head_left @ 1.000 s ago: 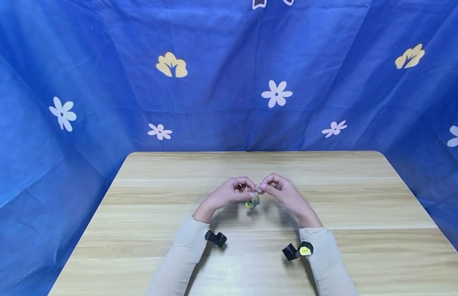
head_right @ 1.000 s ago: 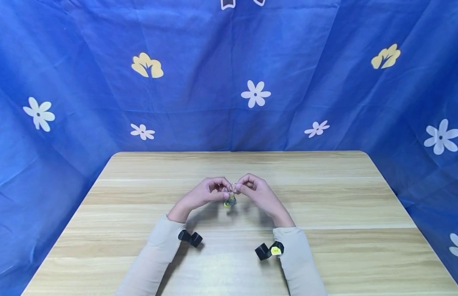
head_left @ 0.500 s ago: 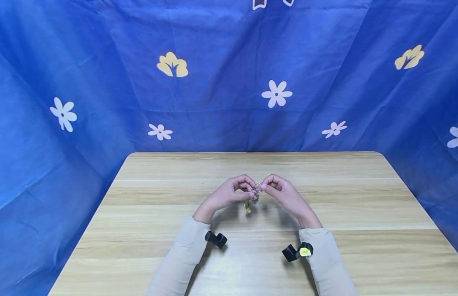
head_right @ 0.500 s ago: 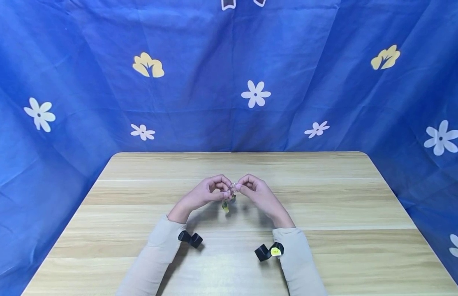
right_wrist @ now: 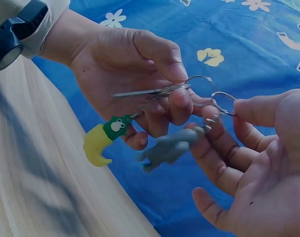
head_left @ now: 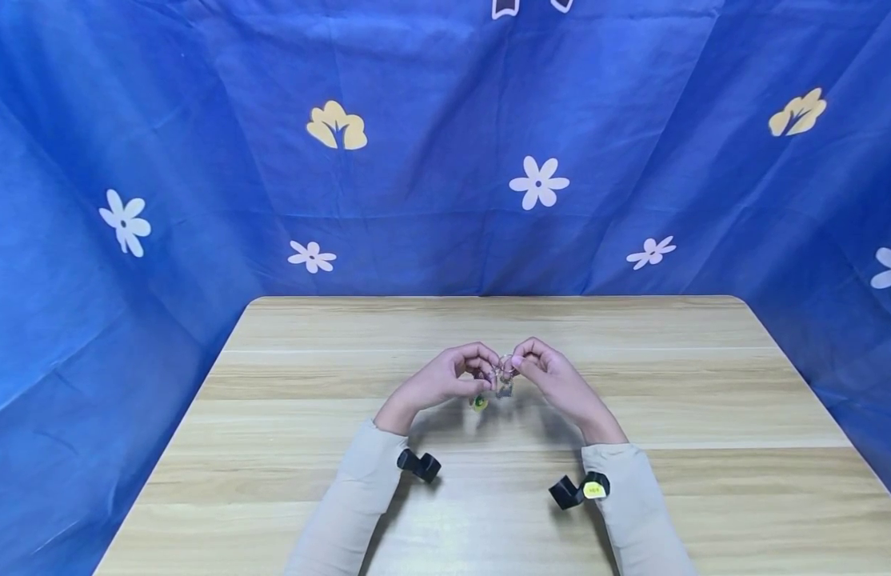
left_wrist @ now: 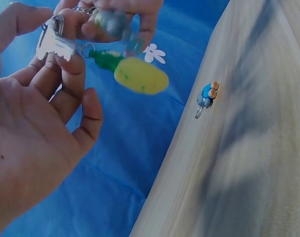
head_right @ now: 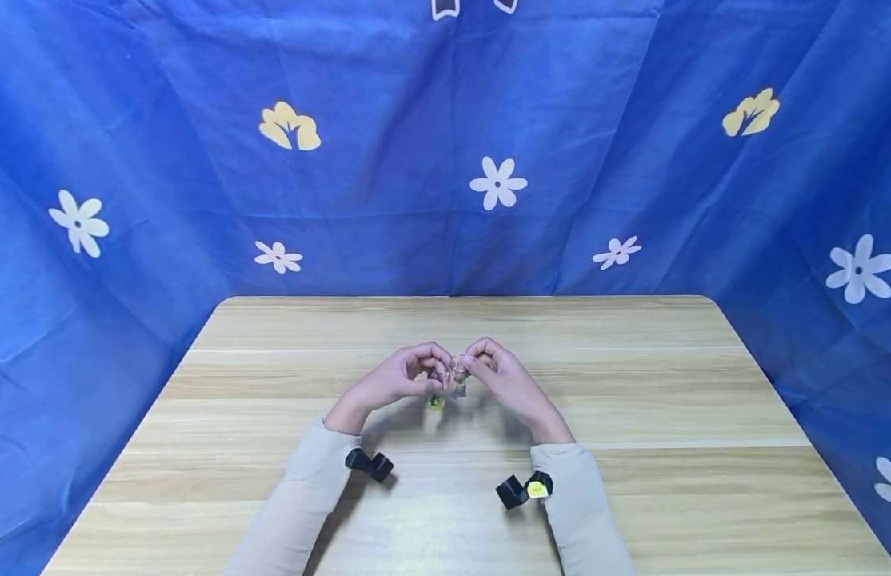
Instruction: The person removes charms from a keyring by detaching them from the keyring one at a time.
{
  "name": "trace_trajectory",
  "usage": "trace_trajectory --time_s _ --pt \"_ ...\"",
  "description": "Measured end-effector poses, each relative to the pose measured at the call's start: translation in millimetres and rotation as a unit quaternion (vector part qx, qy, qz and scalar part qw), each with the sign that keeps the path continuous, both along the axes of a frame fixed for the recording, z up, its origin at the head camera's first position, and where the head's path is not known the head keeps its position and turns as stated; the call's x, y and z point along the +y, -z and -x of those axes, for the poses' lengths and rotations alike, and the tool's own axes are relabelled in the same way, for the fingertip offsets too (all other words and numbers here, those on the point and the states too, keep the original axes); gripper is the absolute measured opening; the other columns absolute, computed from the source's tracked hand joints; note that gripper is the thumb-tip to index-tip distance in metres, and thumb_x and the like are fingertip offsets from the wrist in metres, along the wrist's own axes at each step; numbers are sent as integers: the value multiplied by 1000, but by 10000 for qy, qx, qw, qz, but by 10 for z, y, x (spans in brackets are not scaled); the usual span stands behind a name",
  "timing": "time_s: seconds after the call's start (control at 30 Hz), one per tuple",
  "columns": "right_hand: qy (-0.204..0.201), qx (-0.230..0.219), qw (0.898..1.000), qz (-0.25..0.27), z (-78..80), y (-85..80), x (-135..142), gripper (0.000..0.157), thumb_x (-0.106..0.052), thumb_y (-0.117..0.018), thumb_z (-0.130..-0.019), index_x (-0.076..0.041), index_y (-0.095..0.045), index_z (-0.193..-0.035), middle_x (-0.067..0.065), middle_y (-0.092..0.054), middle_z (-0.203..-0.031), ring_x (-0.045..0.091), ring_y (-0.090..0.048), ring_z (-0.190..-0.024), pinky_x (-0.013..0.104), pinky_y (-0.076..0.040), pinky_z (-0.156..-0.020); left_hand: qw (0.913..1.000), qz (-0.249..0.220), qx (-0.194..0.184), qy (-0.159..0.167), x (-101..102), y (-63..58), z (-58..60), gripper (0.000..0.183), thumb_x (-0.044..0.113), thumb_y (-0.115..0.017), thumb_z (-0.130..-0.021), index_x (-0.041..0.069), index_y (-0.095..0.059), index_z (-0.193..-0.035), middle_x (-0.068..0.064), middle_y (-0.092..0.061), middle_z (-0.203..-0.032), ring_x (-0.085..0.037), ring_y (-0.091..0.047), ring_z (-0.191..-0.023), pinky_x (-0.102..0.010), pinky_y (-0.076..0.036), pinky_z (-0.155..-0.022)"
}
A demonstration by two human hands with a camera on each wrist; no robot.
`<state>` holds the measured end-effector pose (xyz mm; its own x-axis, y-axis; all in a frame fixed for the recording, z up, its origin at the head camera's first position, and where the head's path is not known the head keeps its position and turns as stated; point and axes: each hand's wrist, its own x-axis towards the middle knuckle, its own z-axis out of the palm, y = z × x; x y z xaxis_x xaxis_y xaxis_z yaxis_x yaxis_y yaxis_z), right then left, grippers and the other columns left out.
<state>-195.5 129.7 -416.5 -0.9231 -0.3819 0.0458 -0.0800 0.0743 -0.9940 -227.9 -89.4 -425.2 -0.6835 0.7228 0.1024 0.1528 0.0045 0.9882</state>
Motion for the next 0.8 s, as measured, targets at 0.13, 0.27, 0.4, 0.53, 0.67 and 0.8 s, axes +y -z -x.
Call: trace_trajectory --time_s 0.13,0.27,0.4,0.53,0.67,0.8 --pt "-67 -3 9998 171 -5 -11 -31 12 -14 -46 -100 -3 -48 -104 -5 -61 -87 8 -60 -85 25 -45 -91 10000 19 -27 13 -18 -10 2 37 5 -61 -83 -11 -52 -115 4 -63 -90 -10 -60 -80 -21 -51 -73" --pt "-117 69 9996 231 -5 -18 -45 11 -13 -46 -100 -2 -48 -103 -5 -60 -83 8 -58 -79 22 -47 -84 10000 27 -61 29 -25 -2 12 36 6 -63 -84 -12 -51 -113 3 -63 -89 -9 -61 -80 -22 -51 -76" --pt "-166 113 9996 183 -1 -12 -40 11 -12 -48 -100 -1 -49 -103 -2 -60 -85 8 -60 -82 23 -48 -86 10000 38 47 3 -30 4 20 32 8 -62 -84 -11 -52 -109 3 -61 -89 -8 -60 -82 -22 -50 -79" --pt "-182 201 9996 75 7 -3 -34 14 -12 -51 -98 0 -50 -104 -1 -61 -89 8 -62 -86 25 -51 -84 9992 112 359 -102 -35 -11 30 28 11 -61 -83 -7 -54 -105 4 -58 -91 -10 -56 -89 -30 -46 -88" --pt "-132 305 9994 -53 8 -18 -37 14 -10 -54 -96 1 -51 -105 -1 -63 -90 8 -63 -87 28 -52 -84 9984 148 529 -153 -31 -28 50 26 11 -61 -84 -6 -55 -103 3 -57 -95 -14 -54 -95 -40 -44 -93" --pt "-81 429 9989 -180 -6 -54 -55 14 -7 -55 -94 2 -51 -104 0 -63 -90 8 -63 -87 30 -52 -84 9980 176 557 -223 -27 -38 65 24 10 -60 -84 -6 -55 -102 3 -57 -96 -15 -54 -97 -41 -42 -94"
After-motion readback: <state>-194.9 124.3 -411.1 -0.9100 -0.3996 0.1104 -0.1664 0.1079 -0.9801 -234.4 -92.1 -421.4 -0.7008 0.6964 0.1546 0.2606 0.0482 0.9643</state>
